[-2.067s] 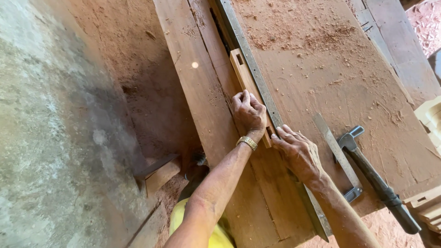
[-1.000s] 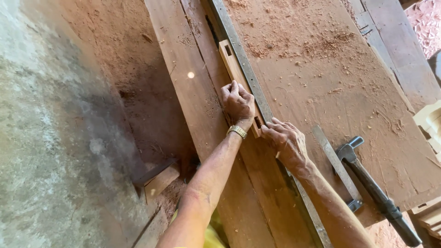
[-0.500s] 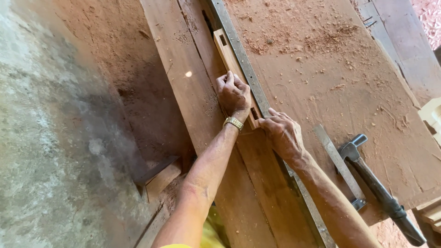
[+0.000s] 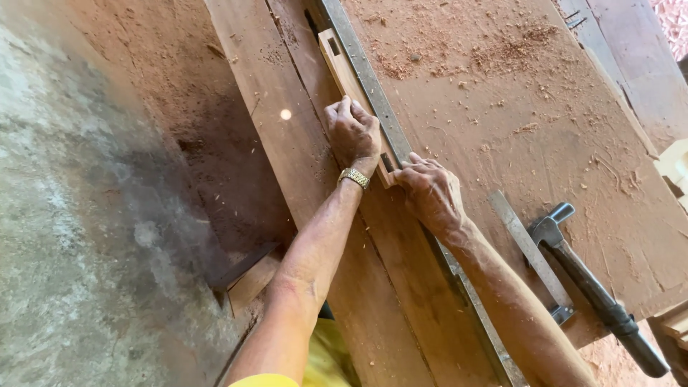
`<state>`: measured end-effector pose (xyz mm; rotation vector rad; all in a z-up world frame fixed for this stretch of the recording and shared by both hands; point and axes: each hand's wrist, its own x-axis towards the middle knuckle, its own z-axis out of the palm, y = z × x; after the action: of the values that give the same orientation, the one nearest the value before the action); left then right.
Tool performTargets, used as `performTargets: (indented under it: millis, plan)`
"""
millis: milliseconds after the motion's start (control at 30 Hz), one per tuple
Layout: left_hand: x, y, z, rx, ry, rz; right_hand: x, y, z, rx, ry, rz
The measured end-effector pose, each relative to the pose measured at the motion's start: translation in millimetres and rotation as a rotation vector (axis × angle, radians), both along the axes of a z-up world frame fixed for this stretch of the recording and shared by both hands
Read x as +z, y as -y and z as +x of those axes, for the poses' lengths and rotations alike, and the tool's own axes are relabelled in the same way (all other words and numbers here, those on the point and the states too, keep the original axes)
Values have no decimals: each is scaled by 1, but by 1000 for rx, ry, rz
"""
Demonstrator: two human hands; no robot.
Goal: The person is inspecting and aligning wooden furniture components on a workbench using a square and ruler.
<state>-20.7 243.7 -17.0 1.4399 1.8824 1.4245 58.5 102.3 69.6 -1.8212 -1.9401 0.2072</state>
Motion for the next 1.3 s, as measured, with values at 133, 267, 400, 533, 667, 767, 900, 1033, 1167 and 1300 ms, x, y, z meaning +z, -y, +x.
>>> performTargets:
  millis: [133,267,400,533,667,767,900,1033,1167,1300]
  plan:
    - [-3,-9,2,32,-23,5,-6,-7,2,9,1,35]
    - [1,-14,-1,-28,49,-32,-30,-16,9,-7,68,34]
    - [0,-21,-2,-24,36,-65,-30,-24,12,-10,89,-26]
    - [-7,-30,-3,-24,6,-87,-25,-31,14,14,100,-47]
    - [-1,-40,-7,-52,-36,-158,-9,-40,11,99,89,13]
    - [-1,-47,-7,-64,-19,-171,-15,-47,12,83,139,-3]
    - [-8,-60,-5,-9,-48,-131,-15,-59,13,101,138,-22]
    - [-20,-73,-4,-4,-42,-129,-17,-75,14,135,149,43]
    - [-30,-85,0,-2,-53,-183,-10,-83,10,168,-10,32]
    - [-37,-94,-2,26,-64,-145,-20,-89,12,131,42,-3]
